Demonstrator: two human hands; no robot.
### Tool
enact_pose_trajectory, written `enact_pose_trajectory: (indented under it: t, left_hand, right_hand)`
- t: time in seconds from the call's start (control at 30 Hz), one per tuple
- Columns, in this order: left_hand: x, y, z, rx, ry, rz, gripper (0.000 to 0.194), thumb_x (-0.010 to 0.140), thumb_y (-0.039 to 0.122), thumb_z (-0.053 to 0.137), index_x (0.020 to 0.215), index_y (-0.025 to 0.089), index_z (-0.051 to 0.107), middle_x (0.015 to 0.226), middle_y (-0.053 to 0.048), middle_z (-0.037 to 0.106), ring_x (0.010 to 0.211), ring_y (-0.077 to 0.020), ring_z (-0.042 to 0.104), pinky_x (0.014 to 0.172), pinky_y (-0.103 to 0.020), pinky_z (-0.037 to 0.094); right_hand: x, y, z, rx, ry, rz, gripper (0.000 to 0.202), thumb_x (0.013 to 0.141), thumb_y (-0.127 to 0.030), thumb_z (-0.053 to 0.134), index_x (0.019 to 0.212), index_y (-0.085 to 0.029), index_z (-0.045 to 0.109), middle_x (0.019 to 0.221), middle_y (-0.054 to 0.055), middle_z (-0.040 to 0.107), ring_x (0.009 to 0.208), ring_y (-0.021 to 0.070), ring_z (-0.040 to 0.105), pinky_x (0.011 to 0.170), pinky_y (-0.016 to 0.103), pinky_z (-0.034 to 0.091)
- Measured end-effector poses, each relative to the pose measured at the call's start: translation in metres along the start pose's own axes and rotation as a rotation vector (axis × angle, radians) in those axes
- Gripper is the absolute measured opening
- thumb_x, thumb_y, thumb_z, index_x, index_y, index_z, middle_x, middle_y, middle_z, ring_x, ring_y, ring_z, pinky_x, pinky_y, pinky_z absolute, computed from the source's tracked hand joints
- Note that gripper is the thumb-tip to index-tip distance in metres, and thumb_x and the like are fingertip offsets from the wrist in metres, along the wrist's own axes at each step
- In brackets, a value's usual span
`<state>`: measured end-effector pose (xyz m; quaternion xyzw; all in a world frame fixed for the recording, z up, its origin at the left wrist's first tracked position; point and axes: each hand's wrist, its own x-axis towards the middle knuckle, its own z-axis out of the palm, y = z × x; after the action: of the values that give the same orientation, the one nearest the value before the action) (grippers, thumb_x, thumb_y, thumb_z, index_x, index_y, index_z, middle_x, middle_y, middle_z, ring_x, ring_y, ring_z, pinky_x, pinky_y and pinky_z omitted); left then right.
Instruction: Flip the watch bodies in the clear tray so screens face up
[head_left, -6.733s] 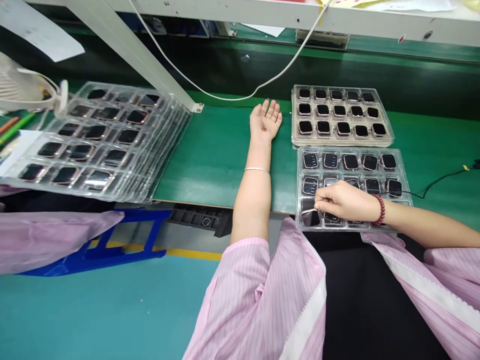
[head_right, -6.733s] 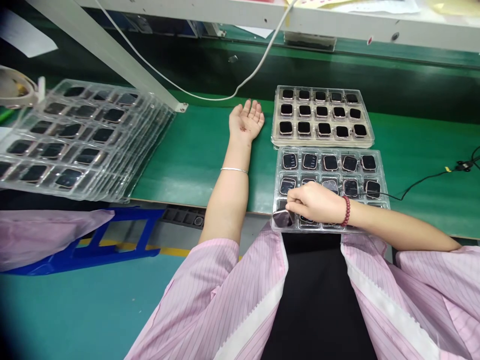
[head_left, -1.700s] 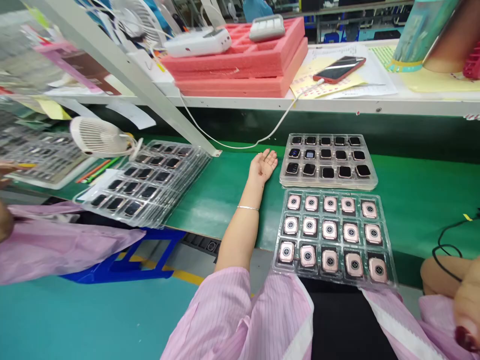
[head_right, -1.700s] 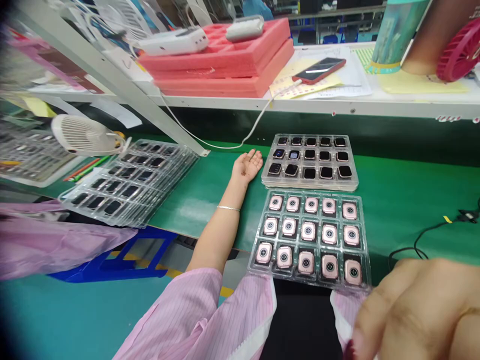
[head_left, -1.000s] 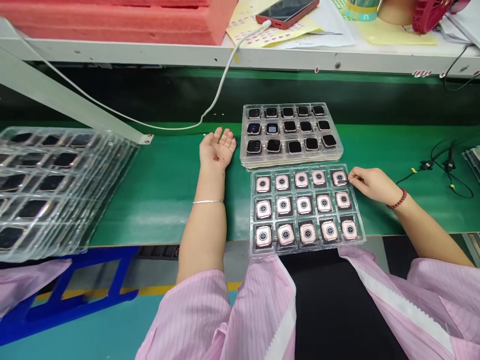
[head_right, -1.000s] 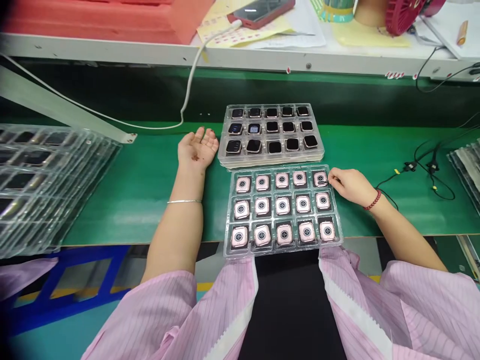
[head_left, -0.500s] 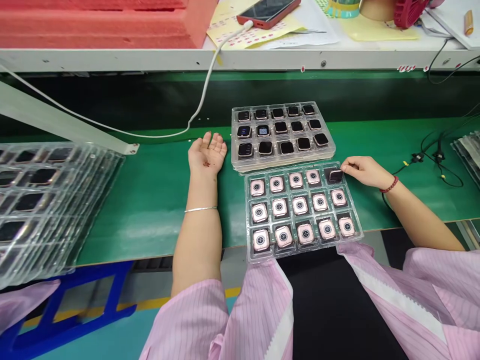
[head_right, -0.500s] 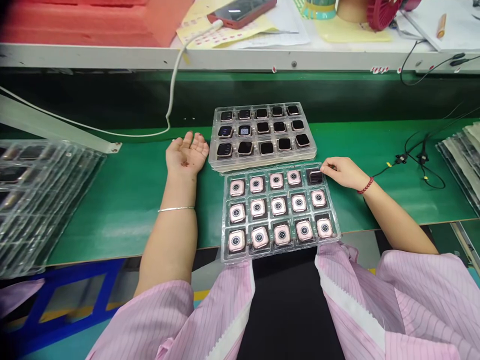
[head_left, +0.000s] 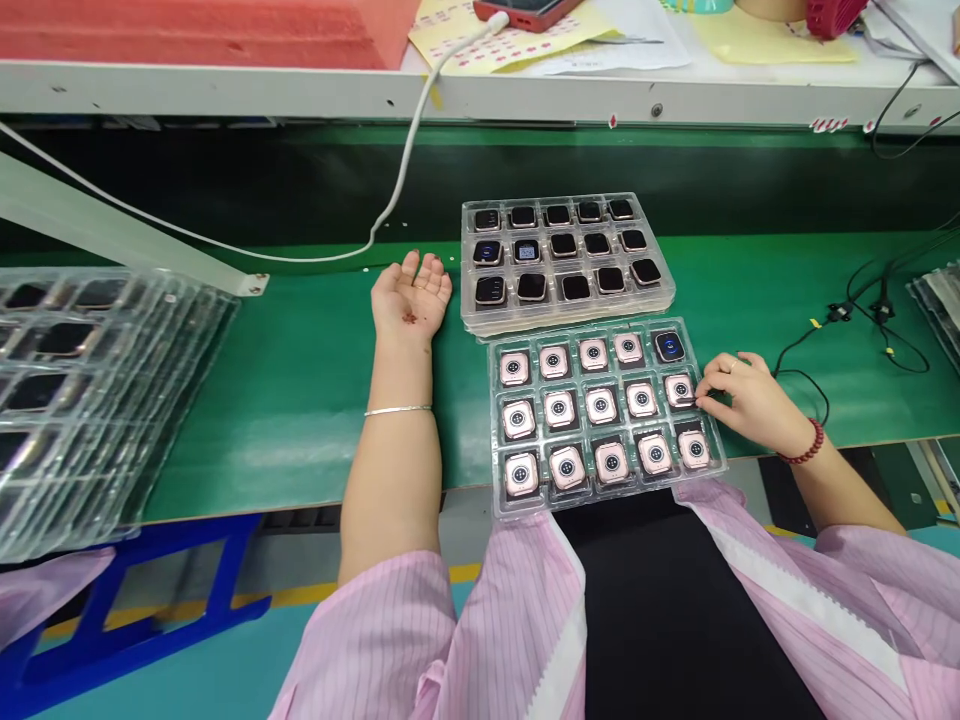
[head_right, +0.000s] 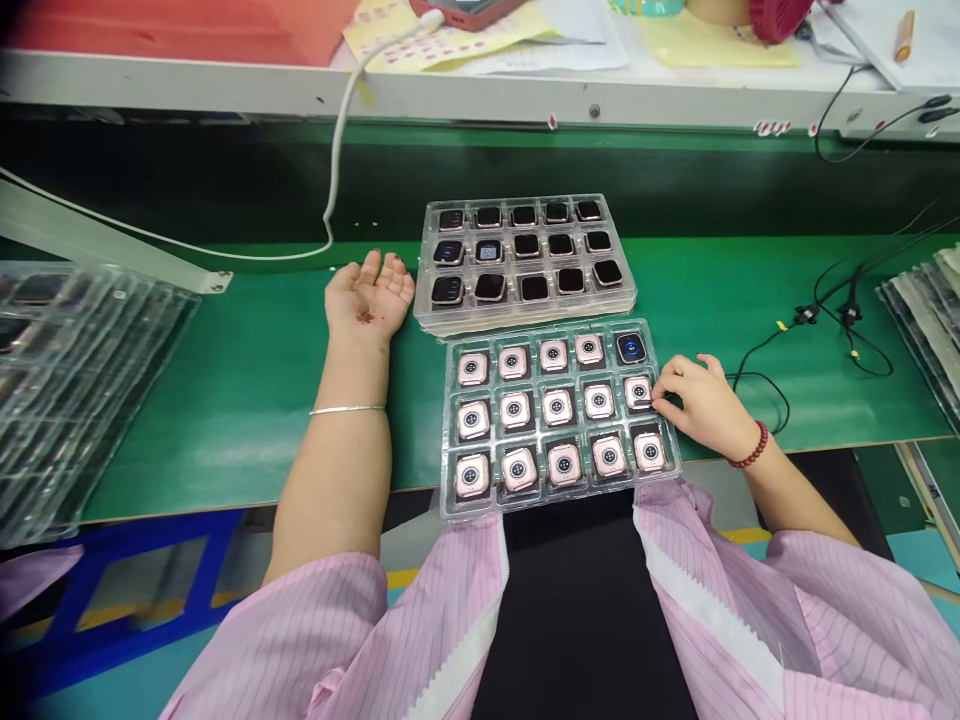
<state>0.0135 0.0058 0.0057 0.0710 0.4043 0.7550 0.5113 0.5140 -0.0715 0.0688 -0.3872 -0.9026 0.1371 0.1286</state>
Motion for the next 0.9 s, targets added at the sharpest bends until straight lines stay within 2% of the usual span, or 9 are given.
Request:
enact_pose_trajectory:
  t: [0.07,0.13,0.23,0.3,0.43,0.57,0.9]
  left_hand:
    - [-0.002,0.000,0.001,-0.026,-0.007,-0.006,0.024,0.096,0.034,0.038,0.096,0.021,0.058,0.089,-0.005,0.071,0.082,-0.0130,0.071,0.074,-0.025,0.057]
    - [-0.004,0.000,0.002,-0.049,-0.014,-0.007,0.024,0.097,0.033,0.038,0.100,0.018,0.057,0.087,-0.005,0.071,0.080,-0.0130,0.071,0.073,-0.026,0.057]
    - [-0.006,0.000,0.003,-0.053,-0.008,-0.003,0.025,0.097,0.033,0.038,0.104,0.016,0.056,0.085,-0.004,0.071,0.079,-0.0127,0.070,0.073,-0.026,0.056]
    - [-0.007,0.000,0.003,-0.048,0.002,-0.005,0.026,0.097,0.033,0.038,0.104,0.016,0.056,0.085,-0.004,0.071,0.078,-0.0124,0.070,0.073,-0.026,0.056]
    - [-0.007,0.000,0.004,-0.039,-0.008,-0.006,0.026,0.096,0.033,0.038,0.103,0.016,0.056,0.087,-0.003,0.070,0.079,-0.0119,0.071,0.074,-0.026,0.055]
    - [-0.007,0.000,0.002,-0.036,-0.020,-0.006,0.025,0.096,0.034,0.039,0.103,0.016,0.056,0.088,-0.003,0.070,0.081,-0.0114,0.070,0.076,-0.026,0.055]
    - [0.001,-0.001,-0.006,0.040,-0.057,0.004,0.026,0.098,0.037,0.036,0.093,0.024,0.058,0.089,-0.001,0.072,0.095,-0.0119,0.067,0.086,-0.027,0.053]
  right_hand:
    - [-0.006,-0.004,0.000,0.069,0.022,0.039,0.015,0.094,-0.026,0.058,0.082,-0.023,0.066,0.089,0.003,0.065,0.084,0.0217,0.063,0.102,0.051,0.034]
    - [-0.003,-0.003,0.001,0.156,0.085,0.076,0.017,0.094,-0.028,0.058,0.081,-0.023,0.066,0.085,0.003,0.066,0.082,0.0214,0.063,0.091,0.043,0.041]
    - [0.006,0.003,0.004,0.168,0.109,0.117,0.019,0.094,-0.029,0.058,0.078,-0.021,0.066,0.079,0.003,0.067,0.075,0.0212,0.062,0.079,0.039,0.042]
    - [0.010,0.007,0.006,0.139,0.072,0.125,0.020,0.093,-0.029,0.057,0.077,-0.021,0.066,0.077,0.003,0.067,0.072,0.0211,0.061,0.077,0.039,0.041]
    - [0.011,0.011,0.006,0.181,0.021,0.118,0.024,0.096,-0.031,0.053,0.079,-0.021,0.068,0.082,0.005,0.069,0.078,0.0223,0.063,0.078,0.038,0.043]
    - [0.010,0.011,0.002,0.240,-0.014,0.129,0.023,0.094,-0.036,0.057,0.080,-0.022,0.069,0.085,0.005,0.069,0.076,0.0214,0.061,0.076,0.037,0.044]
    - [0.009,0.007,0.005,0.276,-0.003,0.214,0.020,0.090,-0.036,0.061,0.079,-0.021,0.069,0.082,0.005,0.066,0.071,0.0196,0.057,0.065,0.034,0.044]
